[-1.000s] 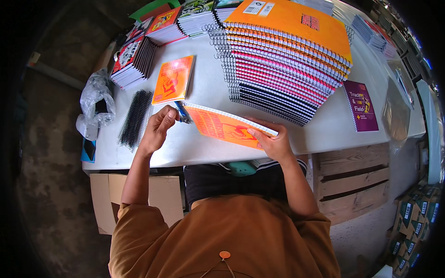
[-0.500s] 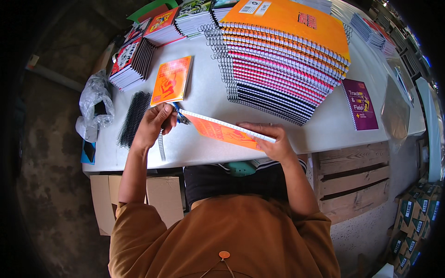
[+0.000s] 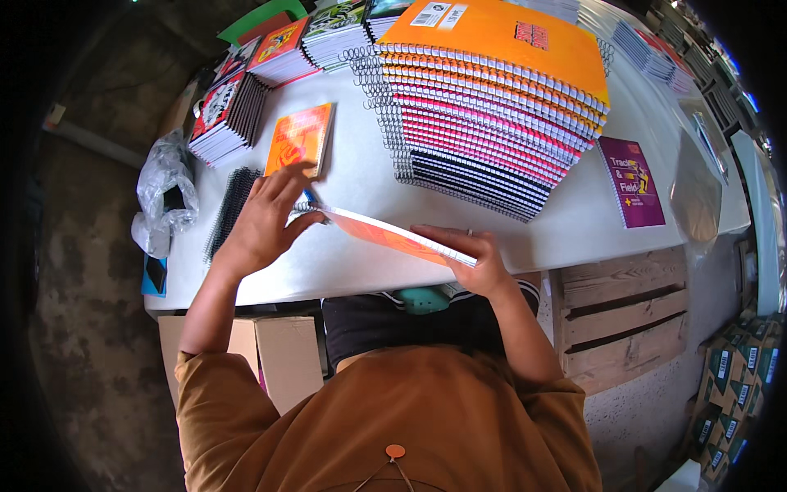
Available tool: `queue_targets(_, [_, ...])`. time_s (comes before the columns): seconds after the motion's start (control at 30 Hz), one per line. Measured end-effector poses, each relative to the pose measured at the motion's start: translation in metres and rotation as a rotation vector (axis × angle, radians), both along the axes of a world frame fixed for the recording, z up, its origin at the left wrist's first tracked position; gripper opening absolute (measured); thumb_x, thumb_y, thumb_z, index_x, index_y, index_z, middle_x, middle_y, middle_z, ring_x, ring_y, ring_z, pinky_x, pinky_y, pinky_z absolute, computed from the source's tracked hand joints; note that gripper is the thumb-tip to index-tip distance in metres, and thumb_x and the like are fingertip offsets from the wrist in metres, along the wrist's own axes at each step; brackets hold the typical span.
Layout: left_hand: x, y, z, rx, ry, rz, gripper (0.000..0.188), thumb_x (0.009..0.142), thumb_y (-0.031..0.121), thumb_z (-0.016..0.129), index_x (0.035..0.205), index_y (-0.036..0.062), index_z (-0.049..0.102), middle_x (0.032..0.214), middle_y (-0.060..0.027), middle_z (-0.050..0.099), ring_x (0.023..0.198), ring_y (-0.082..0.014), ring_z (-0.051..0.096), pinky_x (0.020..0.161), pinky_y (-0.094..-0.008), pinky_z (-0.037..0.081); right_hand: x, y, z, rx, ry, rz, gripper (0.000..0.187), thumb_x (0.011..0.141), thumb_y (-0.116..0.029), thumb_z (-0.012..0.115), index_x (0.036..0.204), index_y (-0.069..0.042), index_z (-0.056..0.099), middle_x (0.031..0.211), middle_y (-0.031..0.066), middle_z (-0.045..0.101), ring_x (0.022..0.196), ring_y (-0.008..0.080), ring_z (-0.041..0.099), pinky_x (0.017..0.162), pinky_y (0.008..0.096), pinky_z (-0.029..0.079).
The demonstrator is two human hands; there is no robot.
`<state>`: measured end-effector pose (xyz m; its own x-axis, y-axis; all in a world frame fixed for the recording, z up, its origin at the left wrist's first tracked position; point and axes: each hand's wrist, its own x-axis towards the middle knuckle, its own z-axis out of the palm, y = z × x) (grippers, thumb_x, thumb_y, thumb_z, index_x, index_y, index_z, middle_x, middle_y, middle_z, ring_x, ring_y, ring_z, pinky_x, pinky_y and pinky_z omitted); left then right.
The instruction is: The person threads a plastic spiral through the punched holes of several notebooks one at a time and stacks the finished notebooks on a table.
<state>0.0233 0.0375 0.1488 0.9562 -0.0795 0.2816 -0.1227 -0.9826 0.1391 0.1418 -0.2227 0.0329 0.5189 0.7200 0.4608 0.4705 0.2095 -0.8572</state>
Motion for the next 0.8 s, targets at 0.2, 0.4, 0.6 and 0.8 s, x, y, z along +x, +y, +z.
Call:
queue_targets(0.2, [-0.002,-0.008,0.008,0.148,0.032,0.054,0.026,0.069,0.018,0.072,0.087,0.0061,0.058,0.094,-0.0057,0.058,0.089,-0.0241,0.055,0.077,-0.0358,0.041,-0.001,0.003,-0.001,0.026,-0.046,0.017,0.039,0.073,0.01,0.054,0.109,0.0,0.06,0.104,0.0125,0.064,0.094,0.0248,0.064,0.083,0.0295,0.05])
queue_targets(0.4, [-0.003,-0.011,0.013,0.235,0.024,0.047,0.025,0.067,0.018,0.073,0.083,0.0076,0.057,0.086,-0.0041,0.058,0.081,-0.0205,0.056,0.077,-0.0344,0.041,-0.006,0.004,-0.006,0.067,-0.15,-0.017,0.046,0.066,0.013,0.053,0.11,0.0,0.06,0.107,0.0136,0.063,0.096,0.0265,0.062,0.084,0.0311,0.05])
queue_targets(0.6, [-0.003,-0.012,-0.004,0.255,-0.084,-0.004,0.041,0.062,0.026,0.076,0.092,0.008,0.056,0.102,-0.0069,0.055,0.101,-0.0246,0.051,0.086,-0.0401,0.037,-0.007,0.003,-0.01,0.071,-0.182,-0.029,0.048,0.064,0.013,0.051,0.11,0.0,0.06,0.107,0.0146,0.063,0.097,0.0274,0.062,0.084,0.0317,0.049])
queue_targets(0.8, [-0.039,-0.023,-0.156,0.18,-0.302,-0.028,0.1,0.069,0.074,0.045,0.132,-0.0039,0.031,0.141,-0.0261,0.022,0.131,-0.0448,0.014,0.1,-0.064,0.0,-0.018,0.01,-0.012,0.069,-0.07,-0.085,0.049,0.062,0.009,0.051,0.111,0.001,0.059,0.106,0.0149,0.063,0.096,0.0281,0.062,0.084,0.0321,0.049])
